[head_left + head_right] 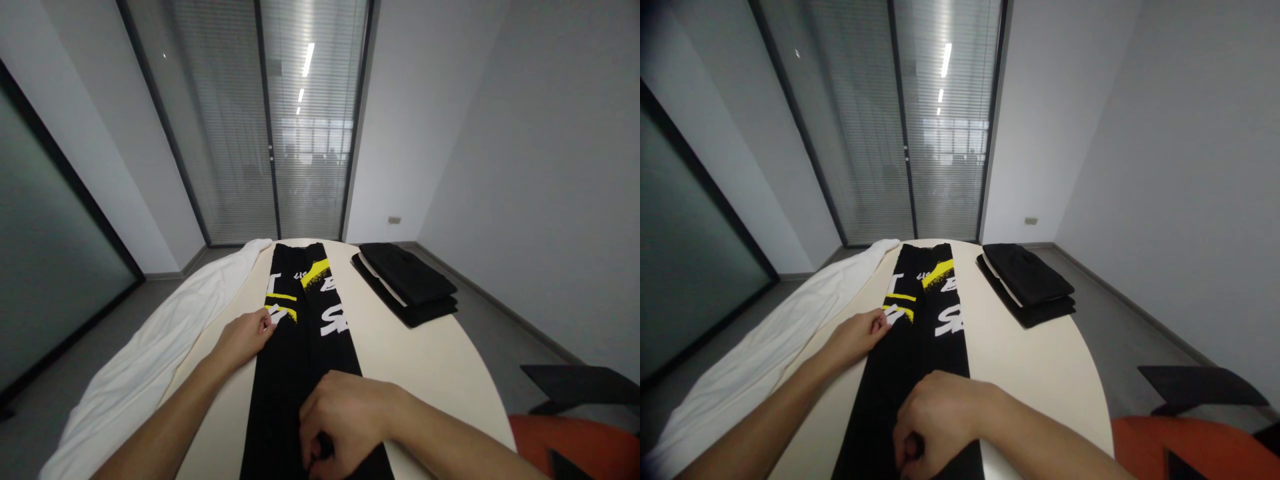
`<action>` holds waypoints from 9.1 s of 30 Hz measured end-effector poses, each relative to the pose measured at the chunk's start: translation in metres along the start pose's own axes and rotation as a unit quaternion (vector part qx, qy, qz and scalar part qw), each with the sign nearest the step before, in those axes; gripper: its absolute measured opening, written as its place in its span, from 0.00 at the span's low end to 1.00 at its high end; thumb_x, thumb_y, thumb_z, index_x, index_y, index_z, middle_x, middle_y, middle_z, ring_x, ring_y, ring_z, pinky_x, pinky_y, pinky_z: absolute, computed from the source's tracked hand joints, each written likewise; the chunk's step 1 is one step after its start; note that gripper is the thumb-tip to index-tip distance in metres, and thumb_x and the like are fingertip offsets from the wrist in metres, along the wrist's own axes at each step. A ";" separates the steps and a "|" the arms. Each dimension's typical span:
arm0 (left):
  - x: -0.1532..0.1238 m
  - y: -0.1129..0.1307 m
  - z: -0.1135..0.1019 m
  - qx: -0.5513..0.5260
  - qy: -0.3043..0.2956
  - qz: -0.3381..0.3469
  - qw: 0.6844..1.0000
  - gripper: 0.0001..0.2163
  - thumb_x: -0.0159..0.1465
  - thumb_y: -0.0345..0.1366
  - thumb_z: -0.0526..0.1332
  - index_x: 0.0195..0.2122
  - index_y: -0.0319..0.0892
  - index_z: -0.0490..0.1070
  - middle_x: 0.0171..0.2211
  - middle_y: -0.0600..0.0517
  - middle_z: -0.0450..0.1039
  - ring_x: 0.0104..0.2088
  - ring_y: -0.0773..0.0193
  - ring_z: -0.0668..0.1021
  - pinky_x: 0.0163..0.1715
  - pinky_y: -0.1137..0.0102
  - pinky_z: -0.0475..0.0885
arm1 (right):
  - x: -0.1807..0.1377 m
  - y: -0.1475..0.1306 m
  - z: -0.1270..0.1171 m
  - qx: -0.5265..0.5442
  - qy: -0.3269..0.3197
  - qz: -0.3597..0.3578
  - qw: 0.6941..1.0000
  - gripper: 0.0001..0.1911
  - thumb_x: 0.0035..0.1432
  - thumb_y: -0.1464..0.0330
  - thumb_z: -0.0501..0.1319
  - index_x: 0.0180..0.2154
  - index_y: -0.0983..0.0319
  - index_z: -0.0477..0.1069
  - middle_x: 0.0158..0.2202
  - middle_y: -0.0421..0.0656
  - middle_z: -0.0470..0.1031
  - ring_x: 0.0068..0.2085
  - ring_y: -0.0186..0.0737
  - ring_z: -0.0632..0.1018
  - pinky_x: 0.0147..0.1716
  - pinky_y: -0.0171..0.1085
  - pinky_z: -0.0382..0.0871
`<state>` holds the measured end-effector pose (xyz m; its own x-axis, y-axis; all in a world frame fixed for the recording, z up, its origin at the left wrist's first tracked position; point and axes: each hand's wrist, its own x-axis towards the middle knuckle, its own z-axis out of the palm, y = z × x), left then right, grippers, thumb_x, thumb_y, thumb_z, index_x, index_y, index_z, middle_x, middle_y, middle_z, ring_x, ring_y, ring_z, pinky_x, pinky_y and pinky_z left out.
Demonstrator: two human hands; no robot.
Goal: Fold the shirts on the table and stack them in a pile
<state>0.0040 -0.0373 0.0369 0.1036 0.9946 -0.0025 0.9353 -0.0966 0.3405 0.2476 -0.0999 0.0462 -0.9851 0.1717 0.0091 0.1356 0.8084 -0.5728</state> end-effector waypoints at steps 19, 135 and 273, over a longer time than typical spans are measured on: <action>0.002 0.001 0.002 -0.050 0.018 0.018 0.998 0.13 0.66 0.46 0.55 0.30 0.45 0.69 0.25 0.54 0.73 0.26 0.64 0.73 0.26 0.71 0.56 | 0.004 -0.006 -0.003 0.064 -0.002 0.057 0.996 0.09 0.47 0.63 0.67 0.31 0.60 0.74 0.28 0.34 0.75 0.29 0.31 0.74 0.27 0.29 0.63; 0.005 -0.005 0.003 -0.216 0.073 0.053 0.972 0.08 0.61 0.42 0.59 0.31 0.44 0.71 0.25 0.54 0.72 0.27 0.60 0.74 0.28 0.70 0.61 | 0.008 0.088 -0.043 0.441 0.358 0.195 0.800 0.27 0.46 0.54 0.73 0.43 0.64 0.75 0.41 0.45 0.81 0.46 0.47 0.79 0.54 0.49 0.70; 0.007 0.012 0.025 -0.153 0.088 0.097 0.979 0.16 0.61 0.30 0.58 0.51 0.44 0.69 0.44 0.47 0.75 0.46 0.56 0.77 0.49 0.62 0.69 | -0.052 0.098 -0.072 0.071 0.253 0.249 0.932 0.10 0.53 0.72 0.63 0.39 0.62 0.69 0.40 0.43 0.75 0.42 0.40 0.75 0.44 0.38 0.67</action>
<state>0.0244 -0.0329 0.0179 0.1840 0.9524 0.2431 0.7555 -0.2952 0.5849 0.3194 0.0115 0.0488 -0.6222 0.7790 0.0777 0.5123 0.4803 -0.7119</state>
